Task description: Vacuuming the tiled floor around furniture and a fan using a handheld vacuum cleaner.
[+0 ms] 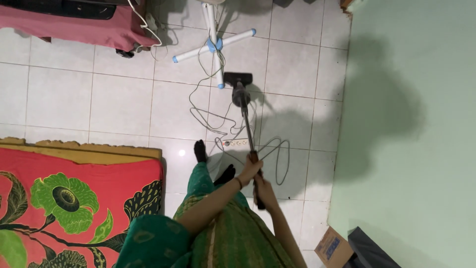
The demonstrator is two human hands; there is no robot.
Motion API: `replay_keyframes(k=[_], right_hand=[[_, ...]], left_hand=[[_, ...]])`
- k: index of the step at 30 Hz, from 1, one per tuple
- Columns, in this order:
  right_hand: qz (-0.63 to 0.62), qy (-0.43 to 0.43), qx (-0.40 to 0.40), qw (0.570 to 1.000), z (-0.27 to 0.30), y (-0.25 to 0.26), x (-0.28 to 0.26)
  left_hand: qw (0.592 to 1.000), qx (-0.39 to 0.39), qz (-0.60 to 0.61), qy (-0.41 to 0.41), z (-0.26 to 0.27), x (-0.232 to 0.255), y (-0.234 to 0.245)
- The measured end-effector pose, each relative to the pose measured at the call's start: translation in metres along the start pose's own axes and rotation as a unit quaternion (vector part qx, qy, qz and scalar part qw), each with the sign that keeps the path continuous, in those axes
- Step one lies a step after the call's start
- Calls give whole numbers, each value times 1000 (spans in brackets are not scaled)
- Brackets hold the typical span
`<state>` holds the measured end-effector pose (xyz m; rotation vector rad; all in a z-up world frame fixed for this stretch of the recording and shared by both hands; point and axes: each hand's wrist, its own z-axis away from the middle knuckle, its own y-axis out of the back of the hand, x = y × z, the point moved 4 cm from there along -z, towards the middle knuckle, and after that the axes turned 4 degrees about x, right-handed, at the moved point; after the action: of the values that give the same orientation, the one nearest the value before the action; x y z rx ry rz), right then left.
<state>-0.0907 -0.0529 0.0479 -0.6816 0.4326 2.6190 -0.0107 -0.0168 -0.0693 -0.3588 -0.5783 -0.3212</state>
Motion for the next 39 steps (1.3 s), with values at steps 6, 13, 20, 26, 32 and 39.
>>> replay_keyframes(k=[6,13,20,26,32,39], right_hand=[[29,54,-21,998,-53,-6,-105],[39,56,-12,998,-98,-14,-166],[57,26,-14,998,-95,17,-196],[100,51,-27,993,-107,74,-229],[143,63,-53,986,-182,143,-242],[175,79,-103,976,-237,197,-245]], left_hand=[[998,38,-32,-31,-123,56,0],[999,28,-34,-26,-130,150,0],[998,32,61,-8,-154,151,-31],[995,71,65,-3,-174,169,-87],[985,139,97,-29,-211,192,-146],[962,181,196,-51,-239,194,-200]])
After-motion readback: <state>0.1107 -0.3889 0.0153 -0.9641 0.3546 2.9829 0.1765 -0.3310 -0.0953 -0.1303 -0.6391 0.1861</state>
